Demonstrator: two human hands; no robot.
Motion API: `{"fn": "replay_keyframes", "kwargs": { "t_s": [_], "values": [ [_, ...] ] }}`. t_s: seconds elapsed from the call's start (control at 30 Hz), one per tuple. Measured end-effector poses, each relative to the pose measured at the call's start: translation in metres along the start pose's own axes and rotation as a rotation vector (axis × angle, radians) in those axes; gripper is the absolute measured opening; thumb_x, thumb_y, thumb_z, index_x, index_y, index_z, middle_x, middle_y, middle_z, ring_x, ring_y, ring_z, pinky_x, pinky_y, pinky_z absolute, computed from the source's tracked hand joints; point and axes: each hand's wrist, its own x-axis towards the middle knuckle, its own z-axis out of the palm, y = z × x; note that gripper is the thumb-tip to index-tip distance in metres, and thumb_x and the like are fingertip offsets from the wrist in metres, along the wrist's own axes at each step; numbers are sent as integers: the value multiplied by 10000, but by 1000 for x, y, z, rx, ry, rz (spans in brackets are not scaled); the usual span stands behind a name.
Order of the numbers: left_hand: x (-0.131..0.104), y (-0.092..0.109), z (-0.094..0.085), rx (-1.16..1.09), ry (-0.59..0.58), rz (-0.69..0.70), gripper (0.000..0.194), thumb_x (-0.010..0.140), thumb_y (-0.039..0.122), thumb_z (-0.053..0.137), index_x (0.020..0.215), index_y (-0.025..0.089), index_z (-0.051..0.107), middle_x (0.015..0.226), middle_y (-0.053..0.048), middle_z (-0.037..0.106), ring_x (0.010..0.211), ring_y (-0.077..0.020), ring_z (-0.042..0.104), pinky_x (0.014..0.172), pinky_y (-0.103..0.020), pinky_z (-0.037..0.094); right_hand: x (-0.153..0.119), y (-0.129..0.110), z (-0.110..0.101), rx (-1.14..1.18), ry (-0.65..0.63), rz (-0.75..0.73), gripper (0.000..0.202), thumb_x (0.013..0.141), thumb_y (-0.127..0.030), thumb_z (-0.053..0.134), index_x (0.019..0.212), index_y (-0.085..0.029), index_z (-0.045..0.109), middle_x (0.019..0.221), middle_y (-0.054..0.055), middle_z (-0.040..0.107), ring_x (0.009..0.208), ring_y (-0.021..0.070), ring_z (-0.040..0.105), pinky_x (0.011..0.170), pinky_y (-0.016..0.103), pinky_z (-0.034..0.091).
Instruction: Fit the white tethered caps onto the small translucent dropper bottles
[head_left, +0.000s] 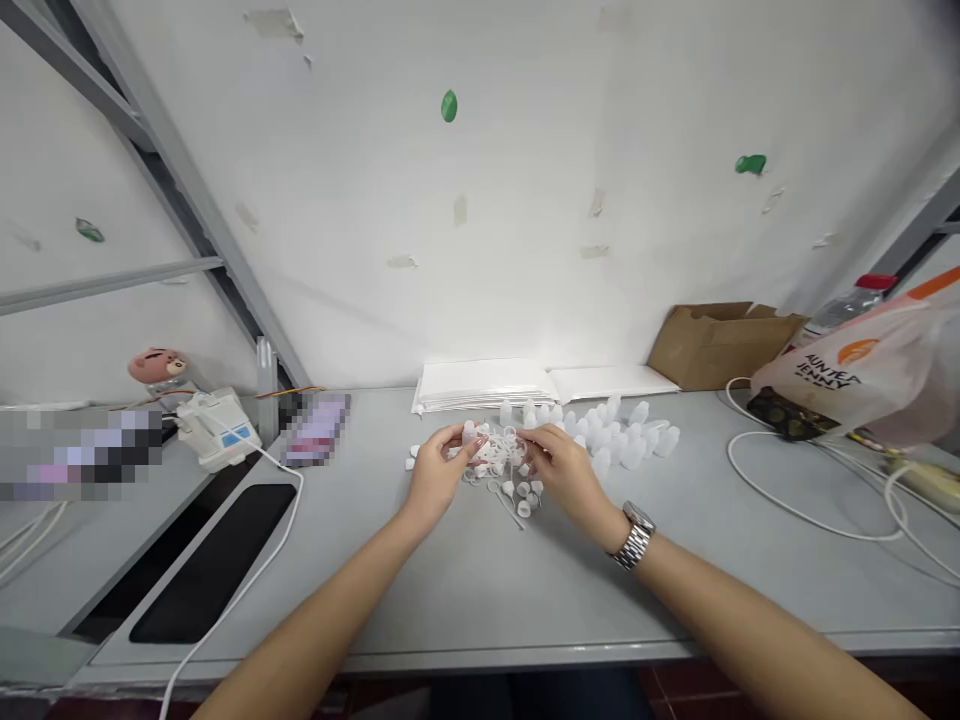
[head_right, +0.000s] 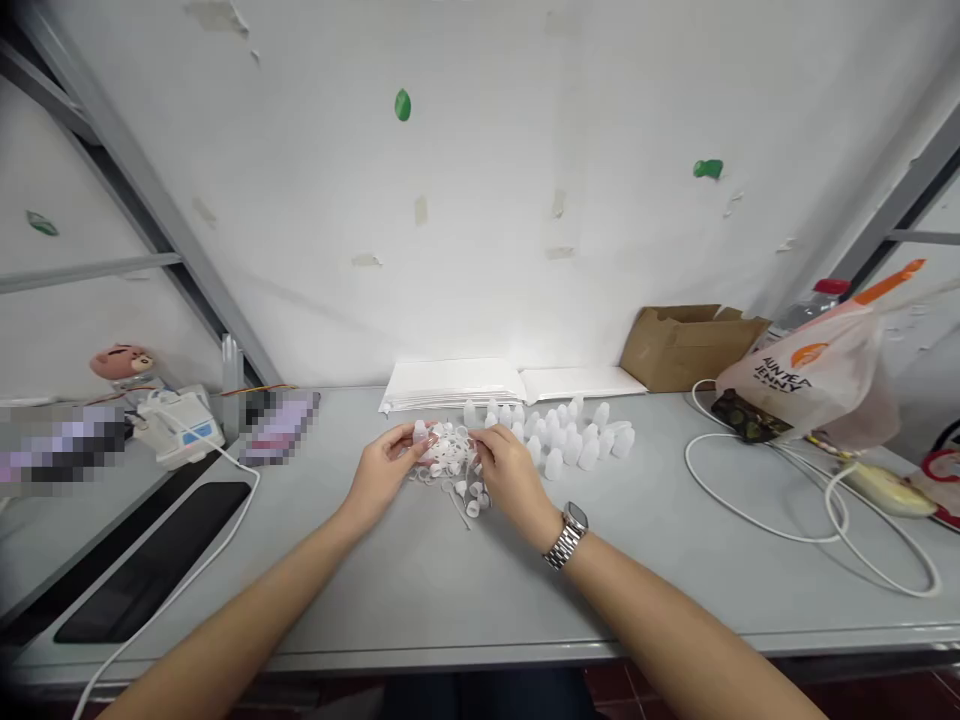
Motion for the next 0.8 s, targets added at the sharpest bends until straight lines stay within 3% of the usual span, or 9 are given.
{"fn": "replay_keyframes", "kwargs": {
  "t_s": [0.17,0.43,0.8],
  "values": [
    [0,-1,0,-4,-17,3,361,668,362,645,951,138,631,1067,-103,611,935,-221,557,670,-330,541,0,0,0,25,-45,-9,300,851,-108,369,1002,-186,616,871,67,579,673,152,577,644,314,491],
    [-1,1,0,-14,-23,-26,392,643,373,664,956,139,636,1099,-107,601,952,-231,557,681,-347,539,-1,0,0,-10,-61,-109,392,833,-66,362,1138,-222,553,1004,80,566,876,183,565,747,338,488],
    [1,-1,-1,-13,-14,-29,379,654,350,660,966,135,627,1070,-107,611,958,-228,559,697,-336,535,-2,-1,-1,-113,-61,-74,207,859,-172,445,960,-200,624,813,59,583,722,178,566,639,308,472]
  ]
}}
